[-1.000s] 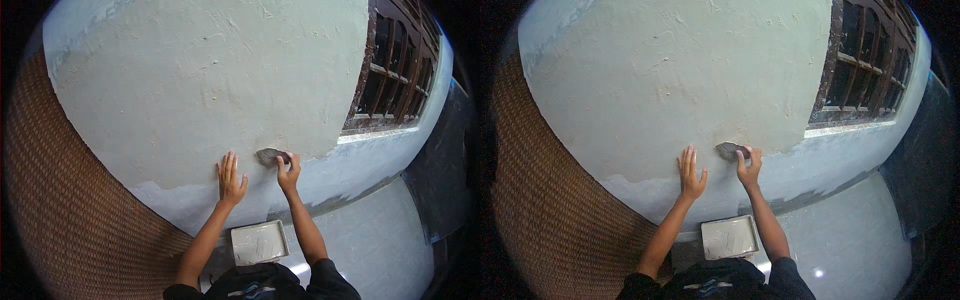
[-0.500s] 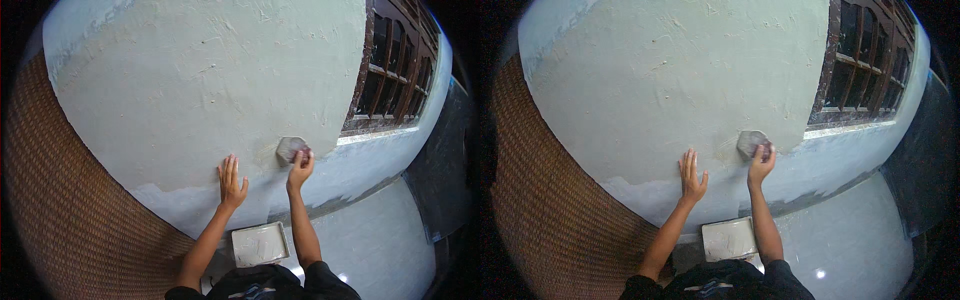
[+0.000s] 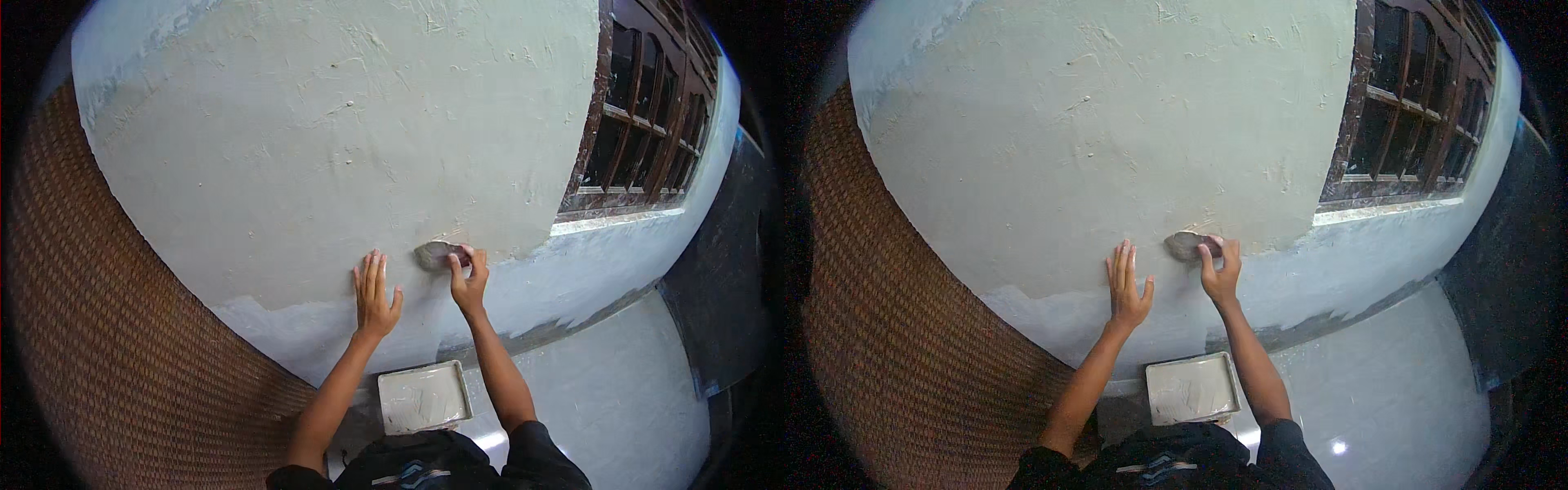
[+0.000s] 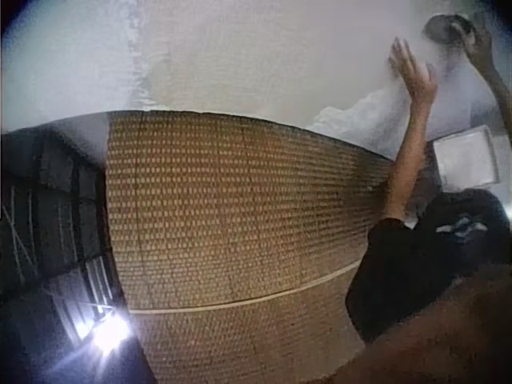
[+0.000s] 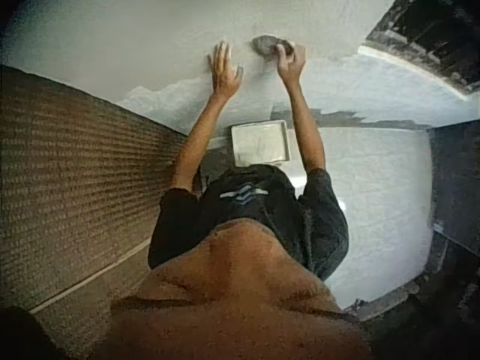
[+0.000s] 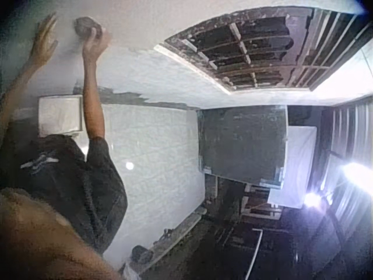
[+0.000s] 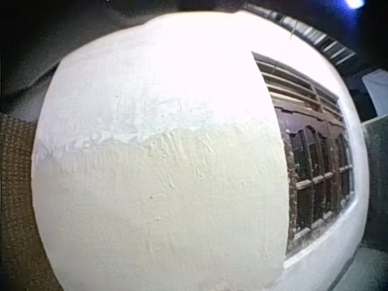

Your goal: The person applies wall filler from a bucket onto an interior wall, spreading it with a putty knife.

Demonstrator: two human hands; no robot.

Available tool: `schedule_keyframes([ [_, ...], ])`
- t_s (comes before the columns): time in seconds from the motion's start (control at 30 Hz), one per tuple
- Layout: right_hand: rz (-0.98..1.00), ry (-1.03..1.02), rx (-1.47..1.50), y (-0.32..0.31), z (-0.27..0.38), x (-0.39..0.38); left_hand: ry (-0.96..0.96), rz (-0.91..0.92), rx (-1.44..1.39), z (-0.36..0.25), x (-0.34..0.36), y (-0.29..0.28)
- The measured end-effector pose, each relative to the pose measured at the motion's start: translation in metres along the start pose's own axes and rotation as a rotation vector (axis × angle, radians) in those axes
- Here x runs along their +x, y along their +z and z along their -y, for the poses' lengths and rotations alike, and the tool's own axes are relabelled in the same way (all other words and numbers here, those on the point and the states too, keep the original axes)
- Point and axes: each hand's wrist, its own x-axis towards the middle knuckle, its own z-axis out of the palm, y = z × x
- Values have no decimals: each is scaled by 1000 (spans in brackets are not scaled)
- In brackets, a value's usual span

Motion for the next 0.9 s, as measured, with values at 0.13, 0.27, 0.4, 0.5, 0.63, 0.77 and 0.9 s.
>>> schedule_keyframes([
  [0.13, -490, 411, 357, -2, 7, 18, 0, -21, 14, -4, -2, 1],
  [0.27, -26, -7, 33, -6, -10, -1, -7, 17, -28, -3, -2, 0],
  [0.4, -273, 264, 132, -9, -16, 9, -1, 3, -24, -4, -3, 0],
  [0.5, -400, 356, 258, -14, -9, 2, 1, 2, -19, -3, -3, 0],
  [0.63, 44, -121, -136, -5, -7, -7, -4, 20, -14, -6, 1, -2],
  [0.77, -403, 380, 183, -9, -7, 5, 12, -17, -43, -3, -3, 0],
  [0.9, -205, 121, 103, -9, -13, -11, 2, -18, 0, -5, -1, 1],
])
